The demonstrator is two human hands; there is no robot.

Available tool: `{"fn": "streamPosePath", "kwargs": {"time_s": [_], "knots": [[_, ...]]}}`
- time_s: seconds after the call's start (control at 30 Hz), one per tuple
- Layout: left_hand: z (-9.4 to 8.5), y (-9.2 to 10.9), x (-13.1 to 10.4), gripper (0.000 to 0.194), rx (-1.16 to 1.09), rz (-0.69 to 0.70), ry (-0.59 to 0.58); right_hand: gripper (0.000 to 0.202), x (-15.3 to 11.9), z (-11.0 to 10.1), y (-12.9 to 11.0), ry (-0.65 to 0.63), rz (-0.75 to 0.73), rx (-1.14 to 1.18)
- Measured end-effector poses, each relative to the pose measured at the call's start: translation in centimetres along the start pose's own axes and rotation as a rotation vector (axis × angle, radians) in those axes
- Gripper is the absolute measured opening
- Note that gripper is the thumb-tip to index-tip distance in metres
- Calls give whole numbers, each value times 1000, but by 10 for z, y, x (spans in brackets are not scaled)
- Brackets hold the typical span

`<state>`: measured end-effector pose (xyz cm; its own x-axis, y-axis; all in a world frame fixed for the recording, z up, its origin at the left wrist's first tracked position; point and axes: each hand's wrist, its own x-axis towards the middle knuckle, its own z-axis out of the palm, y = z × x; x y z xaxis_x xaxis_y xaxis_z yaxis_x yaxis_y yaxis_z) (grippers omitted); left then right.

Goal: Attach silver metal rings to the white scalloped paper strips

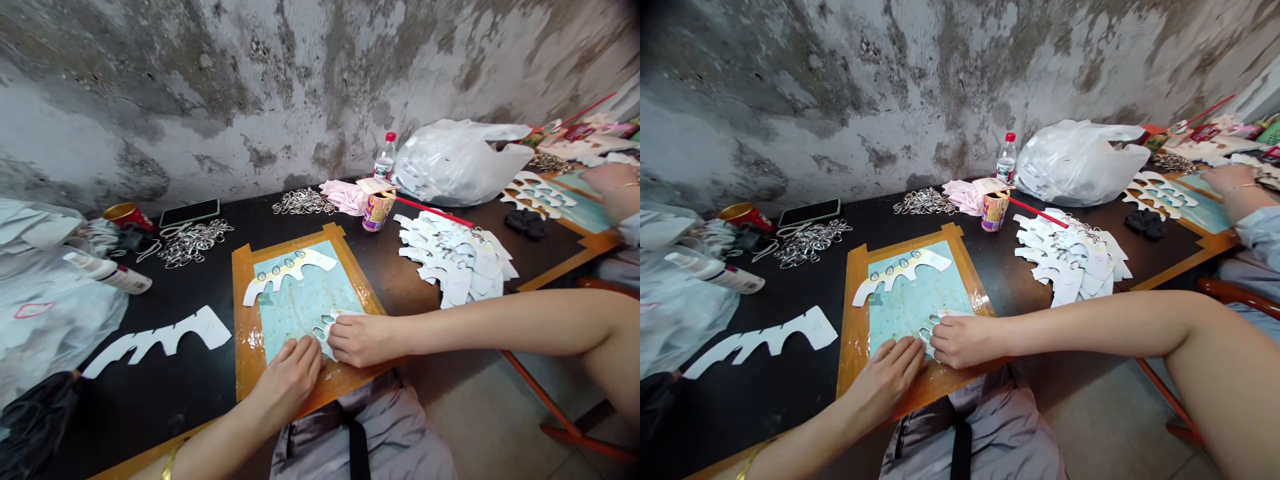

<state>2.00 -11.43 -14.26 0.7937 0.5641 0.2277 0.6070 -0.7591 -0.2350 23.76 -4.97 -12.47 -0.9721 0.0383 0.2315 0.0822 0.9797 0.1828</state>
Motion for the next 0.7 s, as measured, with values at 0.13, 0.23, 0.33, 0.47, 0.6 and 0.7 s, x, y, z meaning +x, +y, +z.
{"fn": "streamPosePath", "kwargs": {"time_s": [0.13,0.23,0.33,0.47,0.6,0.7], "knots": [[3,13,-2,28,18,-121,94,18,-3,1,-4,-28,52,-3],[3,21,0,26,6,-212,129,19,-5,4,-9,-36,138,-2],[2,26,3,25,-85,-331,111,18,-8,11,-19,14,314,59],[1,33,3,33,-164,-435,78,16,-10,21,-34,196,592,254],[0,43,1,36,-131,-483,86,20,-4,18,-38,432,918,465],[-4,50,5,35,-105,-499,44,14,6,12,-35,380,1020,555]]}}
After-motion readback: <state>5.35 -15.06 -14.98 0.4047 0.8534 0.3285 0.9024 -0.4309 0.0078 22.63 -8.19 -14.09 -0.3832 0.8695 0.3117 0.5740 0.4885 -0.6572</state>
